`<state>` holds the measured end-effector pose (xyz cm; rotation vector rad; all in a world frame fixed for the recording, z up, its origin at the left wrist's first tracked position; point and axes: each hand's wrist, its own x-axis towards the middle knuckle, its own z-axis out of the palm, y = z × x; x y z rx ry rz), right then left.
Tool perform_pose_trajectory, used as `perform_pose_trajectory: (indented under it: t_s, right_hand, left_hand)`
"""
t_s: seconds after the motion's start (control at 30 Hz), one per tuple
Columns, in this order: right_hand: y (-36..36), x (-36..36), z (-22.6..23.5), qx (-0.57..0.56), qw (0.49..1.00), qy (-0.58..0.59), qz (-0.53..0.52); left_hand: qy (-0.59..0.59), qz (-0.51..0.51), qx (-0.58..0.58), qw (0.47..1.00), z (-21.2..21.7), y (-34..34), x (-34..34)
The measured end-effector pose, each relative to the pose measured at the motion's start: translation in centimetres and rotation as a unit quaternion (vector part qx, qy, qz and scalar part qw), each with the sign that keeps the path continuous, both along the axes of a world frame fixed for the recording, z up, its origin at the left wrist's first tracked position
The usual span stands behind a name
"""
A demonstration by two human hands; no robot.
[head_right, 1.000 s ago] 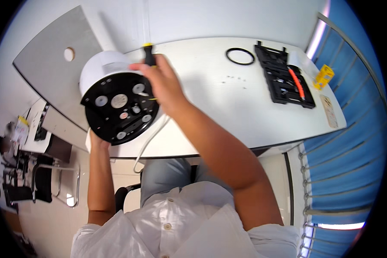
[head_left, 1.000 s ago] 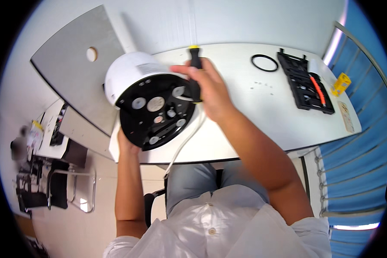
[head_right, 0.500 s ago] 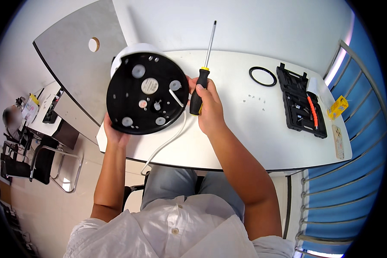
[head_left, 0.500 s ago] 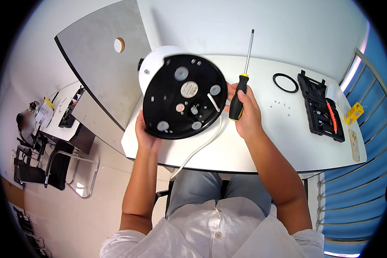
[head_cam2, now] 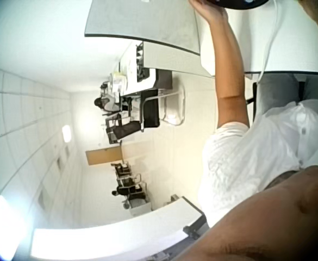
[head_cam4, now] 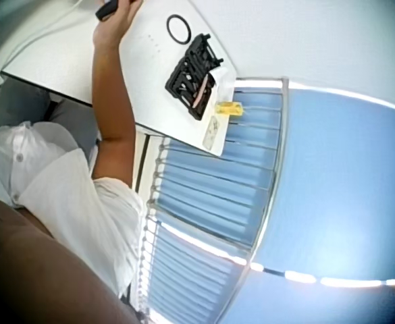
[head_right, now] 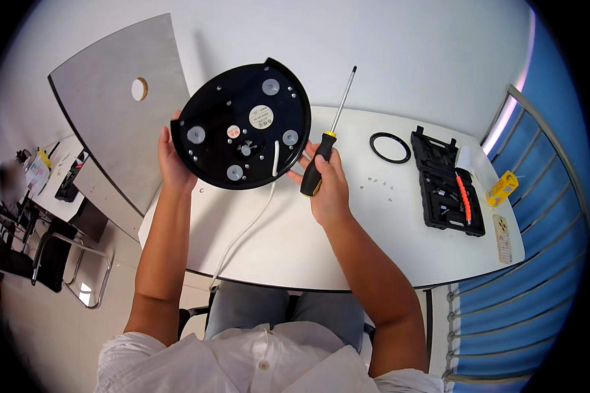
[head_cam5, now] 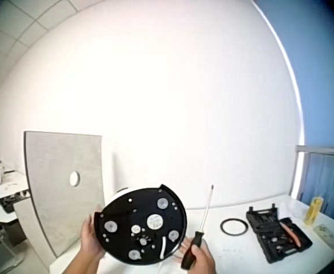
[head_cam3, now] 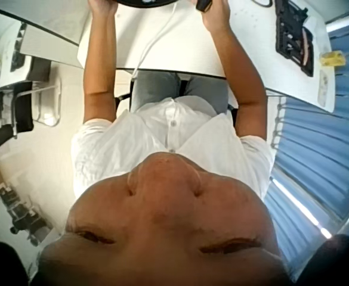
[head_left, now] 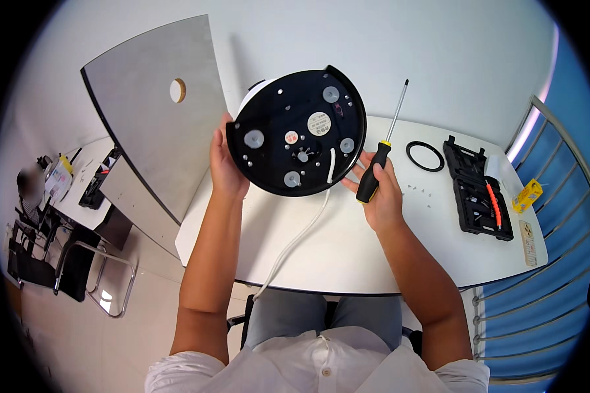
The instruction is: The person uses a screwdriver to fasten screws into the base of a white and black appliance. They repeatedly pick up screws from the table and tighten them into the device, rotating the appliance to access different screw holes.
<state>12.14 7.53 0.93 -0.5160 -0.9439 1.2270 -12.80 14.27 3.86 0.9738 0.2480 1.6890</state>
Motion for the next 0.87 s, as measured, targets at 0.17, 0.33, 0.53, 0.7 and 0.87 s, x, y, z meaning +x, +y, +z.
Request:
perform_pose_trajectory:
  t_s: [0.17, 0.33, 0.53, 0.7, 0.87]
  right_hand:
    - [-0.3, 0.5, -0.5, 0.015, 1.0, 0.019, 0.012]
    - [-1.2, 0.0, -0.2, 0.043, 0.998, 0.015, 0.042]
    - [-2.1, -0.5, 0.0, 0.066, 0.997, -0.008, 0.043]
    - [-2.1, -0.9, -0.1, 0.077, 0.996, -0.024, 0.047]
    - [-2.0, -1.0, -0.5, 0.089, 0.993, -0.047, 0.055]
  left_hand:
    - [0.055, 0.056, 0.146, 0.986, 1.5, 0.4, 1.8]
    - [0.017, 0.077, 0.106, 0.991, -0.8, 1.0, 1.5]
    - [-0.03, 0.07, 0.074, 0.994, -2.3, 1.5, 1.1]
    - [-0.069, 0.075, 0.049, 0.994, -1.9, 0.9, 1.4]
    - [-0.121, 0.091, -0.05, 0.987, -2.0, 1.1, 1.5]
